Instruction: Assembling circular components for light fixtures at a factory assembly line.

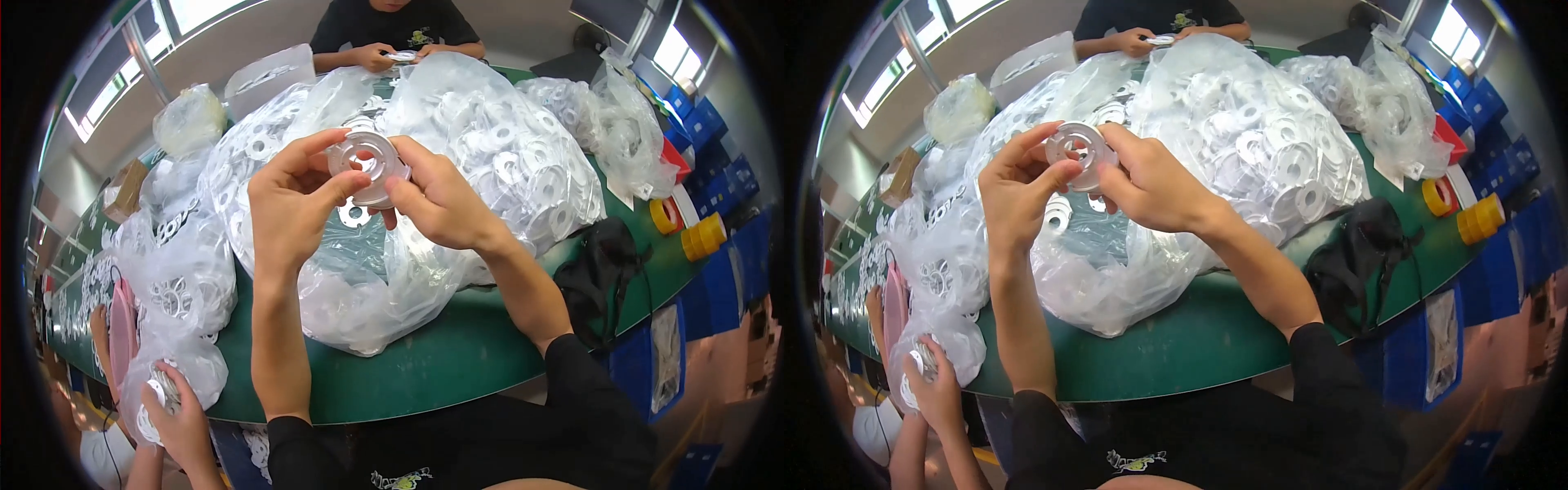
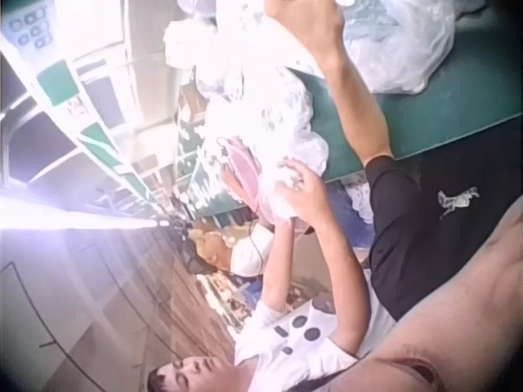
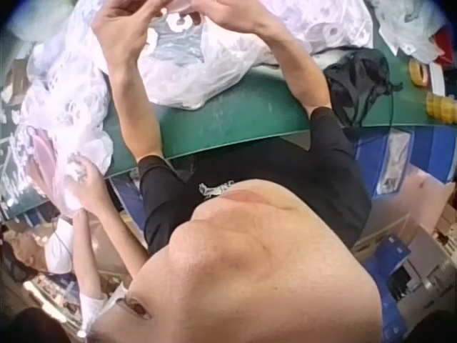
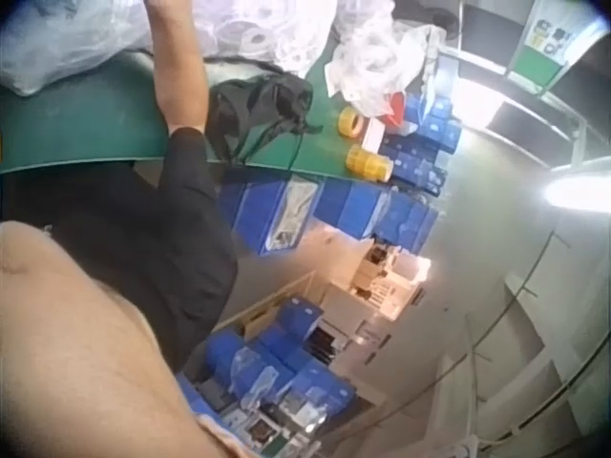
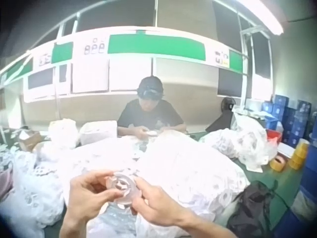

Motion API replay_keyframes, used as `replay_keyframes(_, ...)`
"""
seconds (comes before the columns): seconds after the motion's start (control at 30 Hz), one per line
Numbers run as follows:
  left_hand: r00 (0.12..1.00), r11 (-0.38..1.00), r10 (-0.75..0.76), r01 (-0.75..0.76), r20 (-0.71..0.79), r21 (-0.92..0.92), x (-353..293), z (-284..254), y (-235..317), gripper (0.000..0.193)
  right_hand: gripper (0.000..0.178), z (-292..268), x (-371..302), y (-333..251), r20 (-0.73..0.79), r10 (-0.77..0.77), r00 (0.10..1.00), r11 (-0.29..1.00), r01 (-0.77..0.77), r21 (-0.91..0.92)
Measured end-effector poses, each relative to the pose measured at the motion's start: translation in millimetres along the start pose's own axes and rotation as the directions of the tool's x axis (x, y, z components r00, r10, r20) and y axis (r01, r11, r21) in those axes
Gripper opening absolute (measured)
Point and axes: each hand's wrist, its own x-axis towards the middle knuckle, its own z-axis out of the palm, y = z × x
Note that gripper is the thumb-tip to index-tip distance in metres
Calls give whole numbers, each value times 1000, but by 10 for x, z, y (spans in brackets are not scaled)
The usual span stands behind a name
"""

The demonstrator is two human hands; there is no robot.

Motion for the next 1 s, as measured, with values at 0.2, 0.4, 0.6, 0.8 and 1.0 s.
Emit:
replay_keyframes(0.2, 983, 966, 91, -125, 158, 226, -210, -67, 37, 41, 37, -47, -27, -169, 278, 149, 949, 979, -102, -175)
replay_keyframes(0.4, 961, 843, 171, -29, -216, 536, -1308, -263, 356, 30, 42, -340, -16, 10, 721, 143, 678, 988, -53, -145)
replay_keyframes(0.6, 419, 973, -158, 221, -894, -68, -3350, -702, -170, 26, 39, 241, 179, 1031, 282, 11, 959, 768, 172, -616)
replay_keyframes(0.8, -253, 738, -438, 446, -862, -506, -4685, -1490, -1298, 22, 40, 423, 139, 1351, 338, 43, 940, 556, 258, -790)
replay_keyframes(1.0, -287, 503, -540, 643, -791, -577, -5754, -1476, -1890, 26, 40, 500, 59, 1314, 271, 48, 961, 542, 203, -816)
